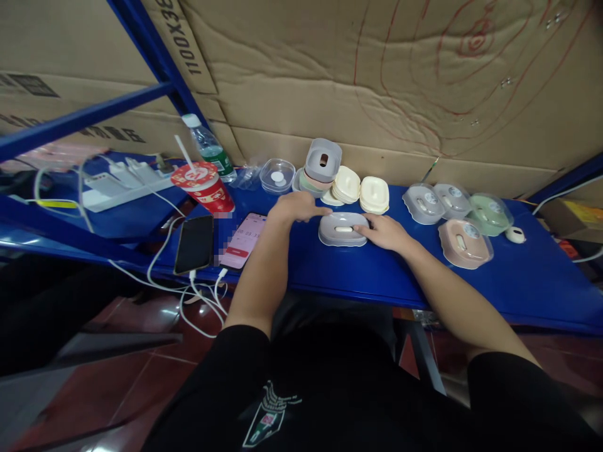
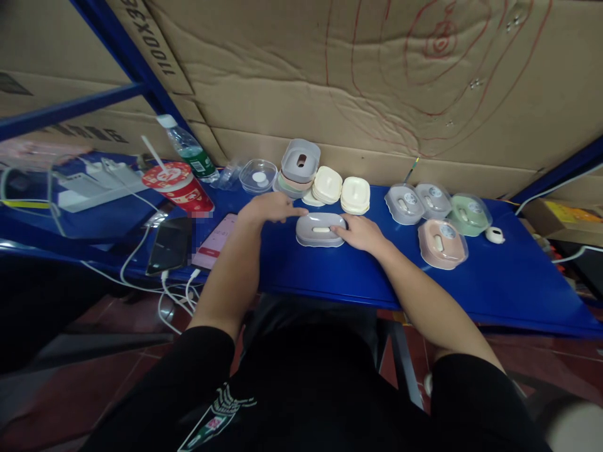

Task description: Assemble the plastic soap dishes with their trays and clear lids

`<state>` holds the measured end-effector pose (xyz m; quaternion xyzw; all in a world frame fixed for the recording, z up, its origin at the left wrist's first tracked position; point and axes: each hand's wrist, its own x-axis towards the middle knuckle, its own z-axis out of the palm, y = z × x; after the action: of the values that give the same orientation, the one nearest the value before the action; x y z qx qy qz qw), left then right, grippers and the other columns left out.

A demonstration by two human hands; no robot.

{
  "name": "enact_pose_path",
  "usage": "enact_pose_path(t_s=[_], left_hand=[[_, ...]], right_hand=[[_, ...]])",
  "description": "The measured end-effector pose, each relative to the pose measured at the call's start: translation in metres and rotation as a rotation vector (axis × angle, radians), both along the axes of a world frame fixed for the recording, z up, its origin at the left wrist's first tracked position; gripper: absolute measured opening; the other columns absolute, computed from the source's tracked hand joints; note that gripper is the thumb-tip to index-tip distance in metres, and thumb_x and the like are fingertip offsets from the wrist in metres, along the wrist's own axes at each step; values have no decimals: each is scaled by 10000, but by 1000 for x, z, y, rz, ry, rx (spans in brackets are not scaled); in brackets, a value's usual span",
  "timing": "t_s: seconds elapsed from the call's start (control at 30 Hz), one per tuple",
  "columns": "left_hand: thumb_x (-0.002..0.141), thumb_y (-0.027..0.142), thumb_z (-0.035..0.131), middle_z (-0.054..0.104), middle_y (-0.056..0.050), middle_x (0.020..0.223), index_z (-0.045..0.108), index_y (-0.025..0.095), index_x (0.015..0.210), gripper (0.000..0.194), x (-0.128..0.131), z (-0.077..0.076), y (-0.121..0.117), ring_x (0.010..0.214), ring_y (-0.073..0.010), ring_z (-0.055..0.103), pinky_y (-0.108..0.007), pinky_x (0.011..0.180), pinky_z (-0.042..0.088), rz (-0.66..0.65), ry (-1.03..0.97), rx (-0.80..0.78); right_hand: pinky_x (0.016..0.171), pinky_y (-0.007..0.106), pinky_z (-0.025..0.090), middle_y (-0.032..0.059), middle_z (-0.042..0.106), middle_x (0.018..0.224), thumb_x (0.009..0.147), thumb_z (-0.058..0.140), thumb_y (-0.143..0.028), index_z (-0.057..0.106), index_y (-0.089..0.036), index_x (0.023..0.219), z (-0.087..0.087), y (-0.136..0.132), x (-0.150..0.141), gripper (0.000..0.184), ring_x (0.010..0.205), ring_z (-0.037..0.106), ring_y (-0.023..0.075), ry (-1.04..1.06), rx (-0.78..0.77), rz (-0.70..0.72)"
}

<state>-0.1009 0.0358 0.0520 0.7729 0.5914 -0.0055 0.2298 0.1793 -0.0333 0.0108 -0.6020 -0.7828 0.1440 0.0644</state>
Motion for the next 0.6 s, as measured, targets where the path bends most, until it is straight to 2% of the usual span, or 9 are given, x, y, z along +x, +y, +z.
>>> enact_pose_path(t_s=[0.1, 0.17, 0.23, 0.3, 0.33, 0.43, 0.6], left_hand=[[840, 679, 724, 771, -101, 740, 713, 225, 736, 466, -26, 0, 10, 881, -319, 755, -421, 883, 557, 254, -50, 125], [869, 601, 740, 813, -144, 986, 746, 226, 915, 378, -41, -3, 16, 1061, -374, 750, -485, 960, 552, 456, -88, 304], [891, 510, 749, 780, -178, 1247, 735, 236, 1145, 374, -50, -8, 20, 1212, -396, 714, -518, 1026, 532, 575, -119, 409], [896, 455, 755, 727, -194, 1388, 697, 240, 1296, 458, -52, -13, 23, 1288, -395, 685, -520, 1069, 513, 601, -118, 387], [897, 438, 755, 719, -196, 1407, 696, 239, 1313, 466, -51, -15, 24, 1304, -393, 678, -515, 1077, 510, 595, -100, 352], [910, 375, 732, 753, -186, 1354, 751, 230, 1213, 336, -47, -20, 26, 1312, -383, 676, -486, 1069, 519, 566, -52, 288], [912, 253, 665, 799, -170, 1235, 784, 219, 1075, 204, -42, -21, 25, 1231, -361, 716, -458, 1031, 538, 601, -98, 358]], right_hand=[[872, 434, 557, 162, 793, 1273, 1031, 458, -736, 697, -222, 1380, 0, 0, 0, 666, 1156, 740, 390, -10, -7, 0], [875, 443, 559, 163, 787, 1284, 1033, 448, -742, 698, -224, 1370, 0, 0, 0, 667, 1157, 738, 393, -10, -15, 3], [868, 442, 560, 161, 790, 1271, 1034, 443, -744, 700, -223, 1356, 1, 0, 0, 664, 1146, 741, 390, -14, -18, 3], [861, 435, 561, 160, 795, 1253, 1035, 440, -744, 702, -222, 1342, 1, 0, 0, 660, 1132, 744, 384, -22, -14, 4], [859, 432, 561, 160, 796, 1248, 1035, 439, -745, 703, -221, 1336, 0, 0, 0, 660, 1128, 745, 381, -24, -11, 5], [859, 432, 561, 165, 793, 1263, 1033, 437, -751, 701, -215, 1341, 0, 0, 1, 672, 1127, 744, 384, -25, -8, 16], [879, 432, 557, 156, 788, 1300, 1033, 437, -751, 701, -221, 1355, -1, 1, 1, 674, 1154, 742, 385, -18, -12, 30]])
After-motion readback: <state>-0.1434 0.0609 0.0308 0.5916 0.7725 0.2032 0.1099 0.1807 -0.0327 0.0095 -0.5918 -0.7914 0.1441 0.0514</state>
